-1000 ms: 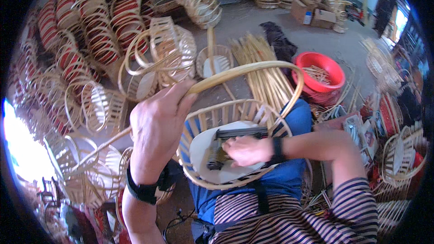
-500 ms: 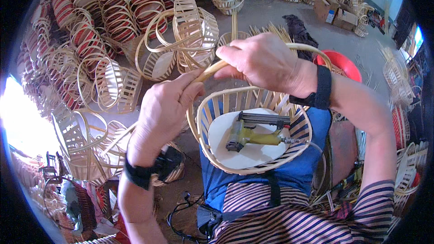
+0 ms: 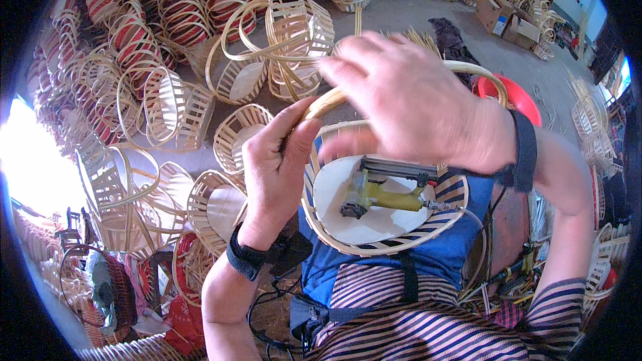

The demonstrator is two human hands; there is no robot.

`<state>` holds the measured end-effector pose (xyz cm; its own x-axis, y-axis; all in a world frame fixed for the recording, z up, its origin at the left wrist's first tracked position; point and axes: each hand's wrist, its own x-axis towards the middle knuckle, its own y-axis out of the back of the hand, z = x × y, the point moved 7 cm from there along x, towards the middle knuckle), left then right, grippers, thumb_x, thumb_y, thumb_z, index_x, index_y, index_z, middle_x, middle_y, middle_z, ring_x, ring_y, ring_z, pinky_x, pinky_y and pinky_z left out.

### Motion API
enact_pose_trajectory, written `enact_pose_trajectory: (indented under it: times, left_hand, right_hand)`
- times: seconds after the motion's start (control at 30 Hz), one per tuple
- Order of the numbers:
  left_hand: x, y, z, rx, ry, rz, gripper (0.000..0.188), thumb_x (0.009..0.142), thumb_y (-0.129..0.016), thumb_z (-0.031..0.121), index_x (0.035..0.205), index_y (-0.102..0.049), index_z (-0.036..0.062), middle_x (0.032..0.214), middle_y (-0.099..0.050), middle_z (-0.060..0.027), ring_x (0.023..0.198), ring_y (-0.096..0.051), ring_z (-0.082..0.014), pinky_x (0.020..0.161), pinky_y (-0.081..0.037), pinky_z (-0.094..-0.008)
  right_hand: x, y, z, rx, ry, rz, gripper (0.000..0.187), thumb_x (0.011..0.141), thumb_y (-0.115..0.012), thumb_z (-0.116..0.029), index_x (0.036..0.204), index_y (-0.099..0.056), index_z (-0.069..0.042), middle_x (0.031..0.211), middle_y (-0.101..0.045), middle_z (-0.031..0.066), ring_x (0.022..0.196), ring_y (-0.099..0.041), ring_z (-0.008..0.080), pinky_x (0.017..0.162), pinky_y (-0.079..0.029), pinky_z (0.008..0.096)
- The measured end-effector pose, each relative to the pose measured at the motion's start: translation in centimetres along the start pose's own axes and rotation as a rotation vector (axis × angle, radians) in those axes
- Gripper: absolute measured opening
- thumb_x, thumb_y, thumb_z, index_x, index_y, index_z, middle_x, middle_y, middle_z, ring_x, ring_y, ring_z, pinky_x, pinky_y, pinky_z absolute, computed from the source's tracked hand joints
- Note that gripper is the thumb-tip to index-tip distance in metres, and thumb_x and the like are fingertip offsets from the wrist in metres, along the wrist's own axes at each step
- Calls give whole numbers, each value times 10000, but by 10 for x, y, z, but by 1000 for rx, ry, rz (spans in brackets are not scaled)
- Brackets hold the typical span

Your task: The person assembles wicker baskets by fitting thin wooden slats into a base and securing a handle with a pneumatic stapler.

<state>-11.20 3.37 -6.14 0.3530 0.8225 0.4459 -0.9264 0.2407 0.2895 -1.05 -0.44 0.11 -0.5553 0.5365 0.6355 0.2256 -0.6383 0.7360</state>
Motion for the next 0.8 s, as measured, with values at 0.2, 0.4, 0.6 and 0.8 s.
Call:
enact_pose_trajectory:
  times: [0.2, 0.4, 0.6, 0.8]
  left_hand:
    - [4, -3, 0, -142, 157, -327, 156, 788, -485, 97, 784, -524, -54, 676, -568, -54, 629, -505, -87, 557, -420, -222]
    - [-35, -3, -55, -41, 242, -722, 221, 729, -574, 179, 871, -512, 21, 761, -529, -58, 712, -496, -175, 642, -405, -301]
    - [-40, -21, -67, -64, -47, -256, 343, 674, -580, 304, 549, -436, 19, 549, -409, -86, 513, -385, -226, 521, -298, -311]
    - [-41, -27, -70, -122, -25, -57, 327, 694, -580, 275, 582, -430, 7, 542, -400, -72, 490, -358, -204, 488, -277, -296]
  right_hand:
    - [12, -24, -34, -12, 221, -261, 717, 587, -536, -566, 925, -481, 64, 639, -508, 77, 558, -535, 187, 486, -436, 261]
    - [-2, -18, -12, -14, 261, -228, 479, 637, -555, -446, 802, -524, 2, 592, -470, 42, 513, -511, 160, 444, -422, 257]
    - [2, -7, -11, 2, 287, -178, 364, 629, -576, -400, 684, -488, -50, 563, -426, 28, 492, -496, 164, 423, -407, 272]
    - [2, -9, -2, 1, 217, -175, 363, 606, -596, -392, 707, -517, -53, 584, -456, 37, 514, -511, 188, 441, -415, 278]
